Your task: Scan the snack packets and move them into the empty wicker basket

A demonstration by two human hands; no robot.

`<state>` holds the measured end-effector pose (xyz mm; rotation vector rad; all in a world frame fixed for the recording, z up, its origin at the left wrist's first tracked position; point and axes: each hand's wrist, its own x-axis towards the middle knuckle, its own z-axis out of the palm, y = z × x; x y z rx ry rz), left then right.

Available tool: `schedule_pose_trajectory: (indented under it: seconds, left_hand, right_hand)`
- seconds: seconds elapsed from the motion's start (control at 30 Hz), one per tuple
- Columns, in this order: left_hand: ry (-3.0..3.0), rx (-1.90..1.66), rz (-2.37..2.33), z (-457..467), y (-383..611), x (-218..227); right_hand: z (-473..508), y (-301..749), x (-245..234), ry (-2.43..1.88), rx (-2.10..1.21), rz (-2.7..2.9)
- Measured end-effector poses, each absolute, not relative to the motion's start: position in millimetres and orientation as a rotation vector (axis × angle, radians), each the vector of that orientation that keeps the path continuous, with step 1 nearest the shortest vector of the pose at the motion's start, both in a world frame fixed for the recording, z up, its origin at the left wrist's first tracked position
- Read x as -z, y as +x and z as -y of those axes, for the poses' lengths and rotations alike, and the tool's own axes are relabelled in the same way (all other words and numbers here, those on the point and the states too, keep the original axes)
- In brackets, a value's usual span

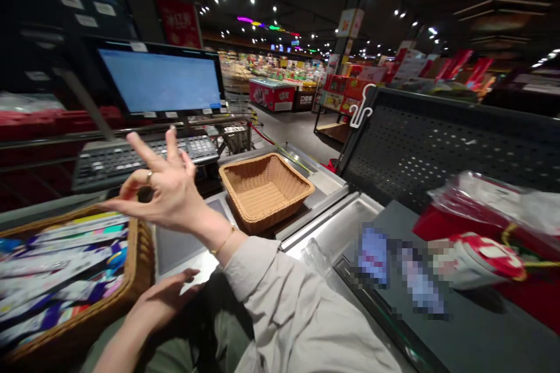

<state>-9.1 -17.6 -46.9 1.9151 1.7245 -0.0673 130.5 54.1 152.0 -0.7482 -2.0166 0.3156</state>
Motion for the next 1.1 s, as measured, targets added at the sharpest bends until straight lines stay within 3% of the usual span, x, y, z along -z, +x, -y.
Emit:
schedule_pose_trajectory:
  seconds: [0.37,0.7,0.9,1.1]
  left_hand:
    - [2.0,0.122,-1.812,31,11,19]
    - [2.014,0.061,-1.821,27,16,24]
    - [1.983,-0.208,-1.794,17,11,35]
    - [1.833,-0.512,-1.843,6,6,47]
  right_hand:
    - [-56,134,-210,-0.492,0.067,2.0]
    - [-55,140,-250,-0.368,0.031,1.93]
    - [-50,151,-233,-0.531,-0.174,2.009]
    - [-54,150,-183,-0.604,-0.285,1.998]
